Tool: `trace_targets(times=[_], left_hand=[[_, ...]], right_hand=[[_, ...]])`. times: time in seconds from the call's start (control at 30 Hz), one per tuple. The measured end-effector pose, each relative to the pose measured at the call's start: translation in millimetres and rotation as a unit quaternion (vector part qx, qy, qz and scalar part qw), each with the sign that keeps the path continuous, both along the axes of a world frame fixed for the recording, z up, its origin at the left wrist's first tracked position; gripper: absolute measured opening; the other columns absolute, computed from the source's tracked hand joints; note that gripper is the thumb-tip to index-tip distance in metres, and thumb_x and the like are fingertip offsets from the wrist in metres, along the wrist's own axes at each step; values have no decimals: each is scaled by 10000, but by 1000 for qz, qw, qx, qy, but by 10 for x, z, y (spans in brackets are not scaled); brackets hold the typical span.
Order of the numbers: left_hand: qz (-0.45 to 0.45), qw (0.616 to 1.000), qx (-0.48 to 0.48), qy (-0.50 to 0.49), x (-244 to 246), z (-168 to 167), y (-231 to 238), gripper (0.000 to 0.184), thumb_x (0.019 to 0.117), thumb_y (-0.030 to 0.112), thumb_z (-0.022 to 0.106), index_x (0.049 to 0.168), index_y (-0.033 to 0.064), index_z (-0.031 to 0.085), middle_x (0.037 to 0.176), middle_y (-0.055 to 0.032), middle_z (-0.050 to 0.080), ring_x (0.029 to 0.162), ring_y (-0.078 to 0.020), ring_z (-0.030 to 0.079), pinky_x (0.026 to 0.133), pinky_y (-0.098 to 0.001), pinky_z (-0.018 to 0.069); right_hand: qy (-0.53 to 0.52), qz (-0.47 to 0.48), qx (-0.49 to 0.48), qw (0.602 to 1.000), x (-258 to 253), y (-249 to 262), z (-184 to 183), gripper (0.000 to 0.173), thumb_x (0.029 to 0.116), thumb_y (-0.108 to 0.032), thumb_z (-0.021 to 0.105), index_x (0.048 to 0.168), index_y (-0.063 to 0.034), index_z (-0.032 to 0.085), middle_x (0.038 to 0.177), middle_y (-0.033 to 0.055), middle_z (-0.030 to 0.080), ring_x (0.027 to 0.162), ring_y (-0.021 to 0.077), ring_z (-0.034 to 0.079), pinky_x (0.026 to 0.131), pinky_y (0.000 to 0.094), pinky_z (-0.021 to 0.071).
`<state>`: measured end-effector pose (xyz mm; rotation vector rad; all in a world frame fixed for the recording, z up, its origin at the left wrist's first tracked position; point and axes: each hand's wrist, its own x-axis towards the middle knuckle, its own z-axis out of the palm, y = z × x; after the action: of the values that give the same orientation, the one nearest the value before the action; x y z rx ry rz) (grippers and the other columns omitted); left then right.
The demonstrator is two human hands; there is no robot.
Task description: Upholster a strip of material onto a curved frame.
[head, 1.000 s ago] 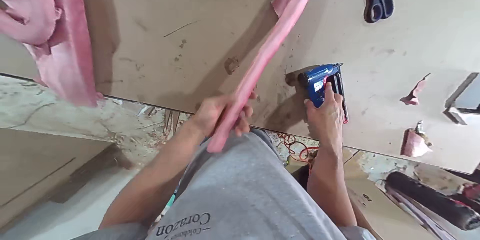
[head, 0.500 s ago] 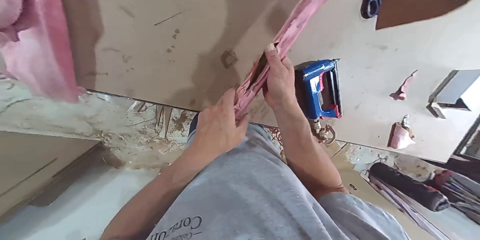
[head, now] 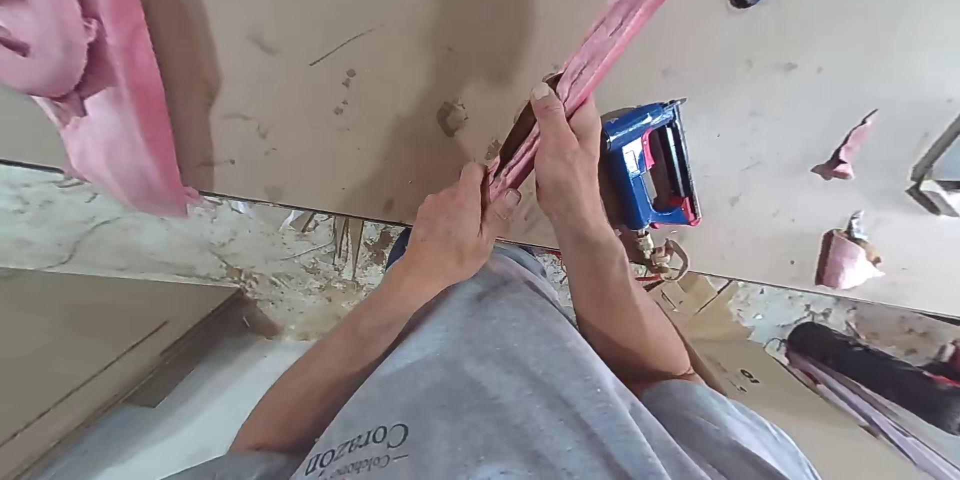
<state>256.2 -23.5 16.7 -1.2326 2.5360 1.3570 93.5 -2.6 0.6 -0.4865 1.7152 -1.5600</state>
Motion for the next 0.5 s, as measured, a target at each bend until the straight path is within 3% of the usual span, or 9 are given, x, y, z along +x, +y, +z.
trace_targets(times=[0.07,0.1,0.13,0.17,0.2,0.23,0.3,0.4,0.5], left_hand=[[-1,999,-41,-22,-20,-21,-30,571,1056,567,354,1182,54,570,770,-80,633,668,-268,653,575,-496,533],[0,997,-75,-34,-28,-60,-65,557,1058,547,368,1185,44,569,798,-102,646,661,-291,659,555,-505,530],[1,992,-114,-48,-52,-135,-126,546,1058,536,385,1188,39,567,848,-130,661,673,-319,671,545,-514,528],[5,988,-141,-65,-82,-236,-196,529,1054,521,418,1199,34,565,926,-166,673,718,-354,689,564,-531,539],[8,984,-157,-84,-103,-368,-258,528,1049,507,447,1231,27,566,1024,-202,674,793,-389,701,608,-550,556],[6,981,-164,-106,-116,-509,-304,540,1050,507,461,1272,25,560,1132,-230,652,888,-418,699,666,-559,570],[0,973,-189,-133,-119,-767,-355,558,1055,502,481,1295,4,555,1236,-260,578,1017,-447,663,740,-550,583],[-2,964,-234,-129,-101,-899,-379,611,1063,482,445,1450,13,507,1283,-267,590,1142,-445,615,872,-560,524],[-16,966,-222,-133,-73,-877,-403,601,1090,432,327,1569,76,390,1290,-248,580,1160,-433,588,885,-554,495]], right_hand=[[121,72,86,986,-197,224,57,392,1089,-342,454,1315,-37,551,1070,49,684,923,133,704,759,346,629],[234,97,166,953,-314,427,76,449,1078,-397,450,1375,-84,573,1204,47,669,1020,133,684,802,355,607],[340,105,253,900,-430,648,74,514,1050,-455,494,1443,-127,546,1345,98,603,1143,205,636,871,428,572],[409,91,324,848,-540,859,-5,614,988,-504,584,1477,-137,524,1431,186,541,1254,340,571,937,559,519],[433,80,378,814,-639,1064,-129,732,924,-528,660,1517,-135,488,1469,263,486,1316,452,502,983,658,459],[428,73,428,793,-707,1241,-256,834,879,-552,705,1557,-144,439,1476,302,457,1338,502,462,1011,695,420],[399,72,485,775,-812,1445,-457,952,860,-558,746,1619,-167,326,1419,314,492,1291,507,494,1003,674,438],[372,95,494,780,-953,1400,-454,954,875,-387,783,1639,-166,255,1356,300,560,1194,489,586,968,682,464],[347,104,533,765,-862,1220,-196,819,862,-226,719,1590,-118,359,1295,284,629,1145,489,626,929,718,462]])
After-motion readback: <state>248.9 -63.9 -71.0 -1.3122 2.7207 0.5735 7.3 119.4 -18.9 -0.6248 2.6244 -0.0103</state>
